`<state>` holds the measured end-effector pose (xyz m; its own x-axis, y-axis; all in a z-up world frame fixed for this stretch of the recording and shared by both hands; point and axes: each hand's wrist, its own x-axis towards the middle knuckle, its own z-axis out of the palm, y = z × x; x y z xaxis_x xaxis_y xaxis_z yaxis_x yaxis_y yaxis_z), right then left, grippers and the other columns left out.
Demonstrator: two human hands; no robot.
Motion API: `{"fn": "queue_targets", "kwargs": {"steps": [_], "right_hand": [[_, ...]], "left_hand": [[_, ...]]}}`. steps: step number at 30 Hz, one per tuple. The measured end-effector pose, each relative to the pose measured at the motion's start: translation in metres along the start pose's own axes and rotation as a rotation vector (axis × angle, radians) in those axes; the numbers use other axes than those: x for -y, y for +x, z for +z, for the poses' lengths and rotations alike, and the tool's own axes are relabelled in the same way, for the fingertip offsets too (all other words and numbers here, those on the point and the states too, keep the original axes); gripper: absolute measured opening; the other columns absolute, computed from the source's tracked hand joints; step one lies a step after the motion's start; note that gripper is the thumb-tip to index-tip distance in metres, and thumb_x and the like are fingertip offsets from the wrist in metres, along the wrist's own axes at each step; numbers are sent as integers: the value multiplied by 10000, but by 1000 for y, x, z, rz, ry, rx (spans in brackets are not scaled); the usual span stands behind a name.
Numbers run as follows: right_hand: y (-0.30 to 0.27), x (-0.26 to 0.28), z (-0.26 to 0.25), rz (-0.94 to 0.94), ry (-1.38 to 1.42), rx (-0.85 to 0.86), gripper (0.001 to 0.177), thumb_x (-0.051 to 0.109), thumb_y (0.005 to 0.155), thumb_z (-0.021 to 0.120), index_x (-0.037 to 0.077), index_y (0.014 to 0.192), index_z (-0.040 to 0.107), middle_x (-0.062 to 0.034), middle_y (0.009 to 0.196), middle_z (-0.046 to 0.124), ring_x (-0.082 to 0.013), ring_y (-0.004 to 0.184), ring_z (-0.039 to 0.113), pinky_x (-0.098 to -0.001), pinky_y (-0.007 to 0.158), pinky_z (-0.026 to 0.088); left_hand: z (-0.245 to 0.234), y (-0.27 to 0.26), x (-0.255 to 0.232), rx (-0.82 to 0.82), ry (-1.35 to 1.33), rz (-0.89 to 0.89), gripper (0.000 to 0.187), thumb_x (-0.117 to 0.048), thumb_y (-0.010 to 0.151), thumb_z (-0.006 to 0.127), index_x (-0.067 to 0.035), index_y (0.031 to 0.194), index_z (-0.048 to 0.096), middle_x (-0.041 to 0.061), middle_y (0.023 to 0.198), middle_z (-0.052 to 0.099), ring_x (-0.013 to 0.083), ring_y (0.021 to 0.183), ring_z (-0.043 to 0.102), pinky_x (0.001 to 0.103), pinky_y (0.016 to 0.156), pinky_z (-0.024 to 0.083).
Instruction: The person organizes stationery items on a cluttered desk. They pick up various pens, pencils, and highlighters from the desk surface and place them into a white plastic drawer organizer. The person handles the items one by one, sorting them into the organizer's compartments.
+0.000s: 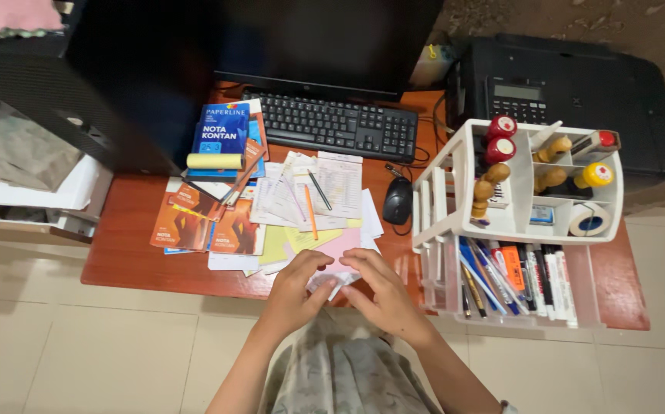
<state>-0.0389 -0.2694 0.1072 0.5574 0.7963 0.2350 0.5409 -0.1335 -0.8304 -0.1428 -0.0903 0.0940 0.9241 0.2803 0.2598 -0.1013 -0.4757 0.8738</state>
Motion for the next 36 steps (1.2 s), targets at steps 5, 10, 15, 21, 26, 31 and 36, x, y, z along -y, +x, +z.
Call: {"fn": "queue_targets", "kwargs": {"steps": [5, 10, 15, 21, 26, 31, 36], "right_hand": [[15, -4, 14, 95, 77, 19, 446, 97, 883, 712, 16, 1307, 601, -135, 1325, 586, -295, 1223, 612, -350, 963, 540], [28, -21, 19, 10, -6, 1, 470, 107, 876, 735, 15, 1313, 592, -140, 1307, 600, -307, 1240, 603, -372, 1014, 487], [42, -38, 19, 62, 6, 65, 517, 132, 870, 722, 17, 1346, 556, -150, 1318, 577, -314, 1225, 599, -375, 1028, 478], [48, -57, 20, 102, 13, 123, 548, 144, 883, 721, 27, 1380, 523, -155, 1330, 557, -323, 1224, 595, -378, 1020, 489], [52, -72, 26, 223, 57, 169, 577, 161, 867, 734, 36, 1387, 517, -140, 1313, 557, -290, 1194, 612, -369, 987, 514], [63, -88, 37, 309, 67, 177, 586, 166, 856, 747, 41, 1378, 513, -126, 1295, 568, -275, 1169, 628, -362, 995, 515], [76, -103, 57, 397, 33, 140, 589, 138, 839, 735, 39, 1377, 517, -134, 1293, 578, -291, 1205, 610, -367, 1010, 501]], "left_hand": [[-12, 7, 14, 6, -7, 9, 336, -132, 846, 750, 20, 1135, 672, 162, 1068, 689, 300, 943, 707, 376, 807, 563], [-13, 20, 26, -19, -14, 16, 327, -126, 850, 747, 22, 1132, 670, 162, 1073, 693, 310, 939, 711, 381, 818, 571], [-11, 38, 38, -11, -5, -64, 345, -126, 831, 745, 27, 1130, 668, 175, 1086, 682, 316, 916, 719, 384, 805, 575], [-3, 54, 67, -18, 41, -105, 342, -153, 838, 746, 13, 1129, 677, 179, 1115, 677, 340, 965, 704, 400, 847, 559], [4, 70, 104, 15, 73, -175, 374, -162, 809, 750, 9, 1135, 680, 177, 1132, 673, 358, 1011, 683, 411, 885, 536], [-1, 99, 146, 31, 180, -105, 395, -153, 791, 766, 18, 1135, 673, 194, 1152, 664, 386, 1079, 637, 431, 928, 509], [-6, 129, 168, 210, 236, -329, 401, -132, 779, 741, -3, 1148, 650, 188, 1132, 648, 375, 1054, 635, 429, 926, 506]]}}
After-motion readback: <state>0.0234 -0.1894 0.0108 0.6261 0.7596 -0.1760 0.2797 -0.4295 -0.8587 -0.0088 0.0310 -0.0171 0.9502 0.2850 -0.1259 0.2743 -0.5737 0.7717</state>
